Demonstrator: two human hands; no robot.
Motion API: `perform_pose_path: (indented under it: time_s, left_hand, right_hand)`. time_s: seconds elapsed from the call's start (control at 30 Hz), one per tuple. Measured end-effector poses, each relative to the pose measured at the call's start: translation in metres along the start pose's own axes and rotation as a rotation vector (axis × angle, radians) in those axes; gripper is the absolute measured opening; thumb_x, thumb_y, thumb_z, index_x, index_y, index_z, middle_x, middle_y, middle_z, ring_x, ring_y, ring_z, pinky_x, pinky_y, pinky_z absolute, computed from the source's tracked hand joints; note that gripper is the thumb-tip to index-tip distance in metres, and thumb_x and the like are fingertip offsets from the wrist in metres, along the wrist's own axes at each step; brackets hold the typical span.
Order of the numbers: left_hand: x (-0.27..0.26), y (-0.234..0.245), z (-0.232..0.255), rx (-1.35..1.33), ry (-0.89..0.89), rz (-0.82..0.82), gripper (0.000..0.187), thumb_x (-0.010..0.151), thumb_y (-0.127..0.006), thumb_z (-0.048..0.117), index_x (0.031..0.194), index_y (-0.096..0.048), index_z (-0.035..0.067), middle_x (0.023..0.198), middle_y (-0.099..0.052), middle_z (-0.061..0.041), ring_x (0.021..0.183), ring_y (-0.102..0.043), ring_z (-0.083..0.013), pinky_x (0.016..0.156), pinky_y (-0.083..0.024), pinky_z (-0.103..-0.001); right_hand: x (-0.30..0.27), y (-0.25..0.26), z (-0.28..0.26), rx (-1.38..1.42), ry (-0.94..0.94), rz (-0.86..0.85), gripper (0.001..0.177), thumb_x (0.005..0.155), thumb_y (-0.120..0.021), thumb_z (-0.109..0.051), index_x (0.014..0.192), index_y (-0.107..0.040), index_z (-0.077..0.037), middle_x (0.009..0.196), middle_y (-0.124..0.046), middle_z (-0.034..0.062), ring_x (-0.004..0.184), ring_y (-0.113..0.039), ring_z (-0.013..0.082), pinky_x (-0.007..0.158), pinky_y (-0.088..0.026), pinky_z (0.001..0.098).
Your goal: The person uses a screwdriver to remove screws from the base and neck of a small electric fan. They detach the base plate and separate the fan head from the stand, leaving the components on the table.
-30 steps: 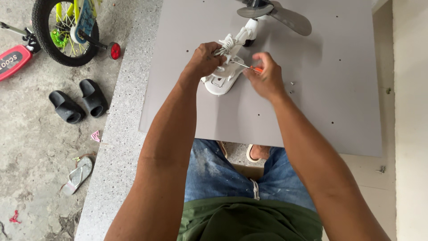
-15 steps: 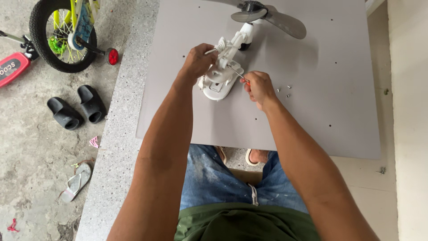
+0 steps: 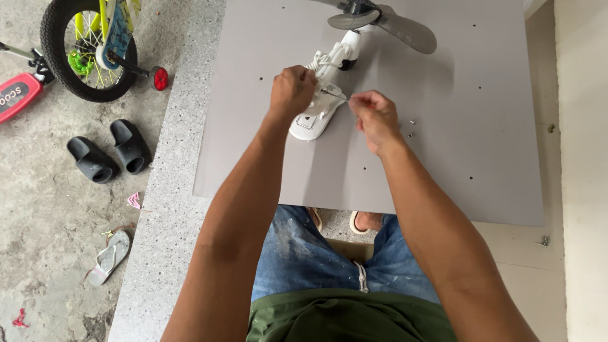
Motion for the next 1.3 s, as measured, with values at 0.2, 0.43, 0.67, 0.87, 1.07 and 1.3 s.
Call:
perform_pose_path:
  time_s: [0.2, 0.43, 0.67, 0.87, 1.07, 1.3]
  left_hand:
    - [0.002, 0.000, -0.001, -0.064, 0.109, -0.208, 0.026, 0.093, -0.065, 0.027, 0.092, -0.076, 0.004, 0.075, -0.072, -0.009, 0.069, -0.068, -0.0178, 0.068, -0.055, -0.037]
    - [-0.020, 0.003, 0.008, -0.284, 0.157, -0.285, 0.031, 0.094, -0.066, 0.029, 0.104, -0.076, 0.001, 0.087, -0.075, -0.009, 0.076, -0.069, -0.0172, 0.070, -0.058, -0.036]
    - [-0.033, 0.004, 0.020, -0.033, -0.010, -0.307, 0.062, 0.077, -0.084, 0.013, 0.133, -0.061, 0.003, 0.112, -0.070, -0.014, 0.100, -0.067, -0.0209, 0.087, -0.055, -0.033]
    - [-0.034, 0.002, 0.009, -0.223, 0.025, -0.295, 0.055, 0.084, -0.076, 0.008, 0.136, -0.060, -0.001, 0.108, -0.073, -0.011, 0.079, -0.071, -0.0147, 0.076, -0.060, -0.030]
    - [-0.038, 0.000, 0.009, -0.258, 0.046, -0.297, 0.057, 0.085, -0.074, 0.007, 0.138, -0.058, -0.003, 0.099, -0.073, -0.008, 0.075, -0.068, -0.0116, 0.071, -0.059, -0.028]
    - [-0.051, 0.006, 0.020, -0.246, 0.120, -0.196, 0.040, 0.084, -0.076, 0.008, 0.123, -0.072, 0.001, 0.093, -0.078, -0.006, 0.075, -0.069, -0.0108, 0.073, -0.058, -0.029]
  right_hand:
    - [-0.016, -0.009, -0.005, -0.124, -0.417, 0.149, 0.036, 0.099, -0.059, -0.048, 0.090, -0.058, -0.013, 0.076, -0.063, 0.0068, 0.050, -0.040, 0.0073, 0.040, -0.024, 0.0228]
    - [-0.017, 0.003, -0.008, -0.058, -0.274, 0.140, 0.036, 0.097, -0.072, -0.038, 0.088, -0.061, -0.006, 0.082, -0.056, 0.0032, 0.054, -0.035, 0.0073, 0.044, -0.026, 0.0250]
    - [-0.027, 0.039, 0.001, 0.363, -0.218, -0.071, 0.010, 0.096, -0.070, -0.015, 0.099, -0.065, -0.006, 0.095, -0.063, 0.0025, 0.075, -0.054, 0.0099, 0.070, -0.048, 0.0264]
    - [-0.031, 0.037, -0.004, 0.153, -0.086, 0.114, 0.009, 0.094, -0.072, -0.011, 0.100, -0.068, -0.005, 0.095, -0.071, 0.0019, 0.075, -0.059, 0.0071, 0.071, -0.056, 0.0257]
    - [-0.036, 0.030, -0.014, -0.040, -0.083, 0.180, 0.011, 0.094, -0.075, -0.017, 0.094, -0.073, -0.006, 0.083, -0.070, -0.0019, 0.066, -0.058, 0.0048, 0.060, -0.054, 0.0237]
    - [-0.039, 0.027, -0.016, -0.047, -0.120, 0.159, 0.014, 0.094, -0.075, -0.020, 0.094, -0.073, -0.006, 0.081, -0.068, -0.0021, 0.066, -0.059, 0.0054, 0.060, -0.054, 0.0239]
Point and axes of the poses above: each hand's wrist, its own x-axis towards the middle knuckle, its own y-axis out of the back of the hand, z = x × y, the point moved 4 cm from there along x, towards the middle knuckle
